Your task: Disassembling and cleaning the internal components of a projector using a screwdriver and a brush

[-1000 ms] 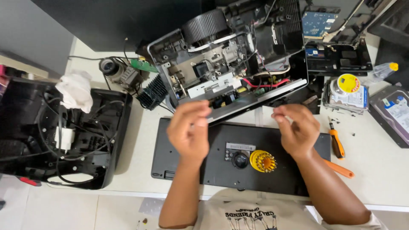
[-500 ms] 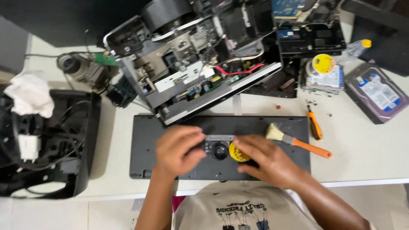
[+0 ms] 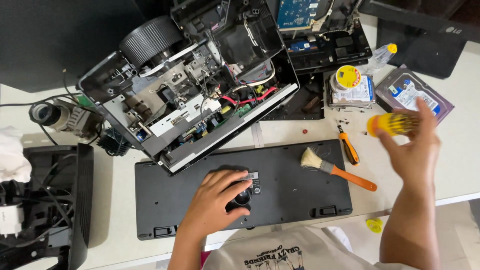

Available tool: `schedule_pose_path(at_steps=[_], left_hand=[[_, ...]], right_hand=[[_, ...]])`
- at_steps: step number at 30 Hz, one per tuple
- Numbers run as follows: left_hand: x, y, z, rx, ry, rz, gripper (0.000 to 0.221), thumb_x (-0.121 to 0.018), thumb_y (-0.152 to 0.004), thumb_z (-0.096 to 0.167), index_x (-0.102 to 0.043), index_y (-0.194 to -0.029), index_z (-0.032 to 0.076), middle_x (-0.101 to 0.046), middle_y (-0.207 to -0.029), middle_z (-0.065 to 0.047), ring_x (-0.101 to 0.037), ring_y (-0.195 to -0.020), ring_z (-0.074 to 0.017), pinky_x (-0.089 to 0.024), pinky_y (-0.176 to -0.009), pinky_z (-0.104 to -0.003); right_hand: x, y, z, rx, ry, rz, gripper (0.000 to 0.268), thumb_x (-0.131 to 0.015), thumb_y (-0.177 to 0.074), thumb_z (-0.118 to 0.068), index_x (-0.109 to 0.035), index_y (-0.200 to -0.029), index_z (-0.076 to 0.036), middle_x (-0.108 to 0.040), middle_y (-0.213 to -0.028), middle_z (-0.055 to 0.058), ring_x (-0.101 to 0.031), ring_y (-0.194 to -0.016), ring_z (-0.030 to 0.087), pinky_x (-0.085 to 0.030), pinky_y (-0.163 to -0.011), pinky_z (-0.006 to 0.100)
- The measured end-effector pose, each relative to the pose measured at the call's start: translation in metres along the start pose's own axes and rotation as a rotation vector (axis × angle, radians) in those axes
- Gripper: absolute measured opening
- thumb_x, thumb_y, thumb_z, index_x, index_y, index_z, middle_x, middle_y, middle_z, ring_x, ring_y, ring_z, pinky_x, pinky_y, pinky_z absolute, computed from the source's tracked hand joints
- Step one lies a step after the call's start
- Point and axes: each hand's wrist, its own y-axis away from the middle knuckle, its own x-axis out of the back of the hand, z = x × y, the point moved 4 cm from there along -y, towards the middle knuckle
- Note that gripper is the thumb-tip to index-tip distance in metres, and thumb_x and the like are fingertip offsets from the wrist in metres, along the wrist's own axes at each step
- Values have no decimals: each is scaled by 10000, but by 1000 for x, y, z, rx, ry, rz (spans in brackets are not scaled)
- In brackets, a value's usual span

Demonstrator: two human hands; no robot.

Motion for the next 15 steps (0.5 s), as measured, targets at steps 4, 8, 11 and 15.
schedule_pose_path(at_steps=[4,8,11,15], left_hand=[[-3,0,-2,-17,-18,14,523,-843,-833,299,-672,-1304,150,-664,-1353,-12,-569,-1282,-263,-453,-1024,-490],[-2,-1,-1,-17,-18,58,493,-835,-844,276,-676,-1288,134,-716,-1239,-12,-598,-1245,-247,-470,-1007,-467],[-4,0,-1,-34,-75,114,435,-745,-941,322,-661,-1290,75,-719,-1233,-64,-620,-1215,-279,-493,-996,-479],[1,-6,5,-43,-203,260,431,-764,-938,343,-671,-1261,71,-733,-1137,-45,-641,-1060,-258,-537,-882,-416]], right_hand=[[9,5,28,-246,-10,95,793,-835,-943,-51,-406,-1602,51,-580,-1344,312,-603,-1068,379,-511,-913,456],[-4,1,37,-303,76,11,772,-826,-917,-94,-449,-1573,57,-582,-1430,265,-604,-1110,382,-488,-910,474],[-3,3,25,-22,252,146,946,-959,-873,-33,-374,-1602,113,-507,-1406,409,-537,-1247,562,-487,-969,633],[0,22,-16,275,180,249,479,-981,-1002,105,-611,-1298,180,-654,-1288,332,-586,-1175,489,-513,-1008,565]])
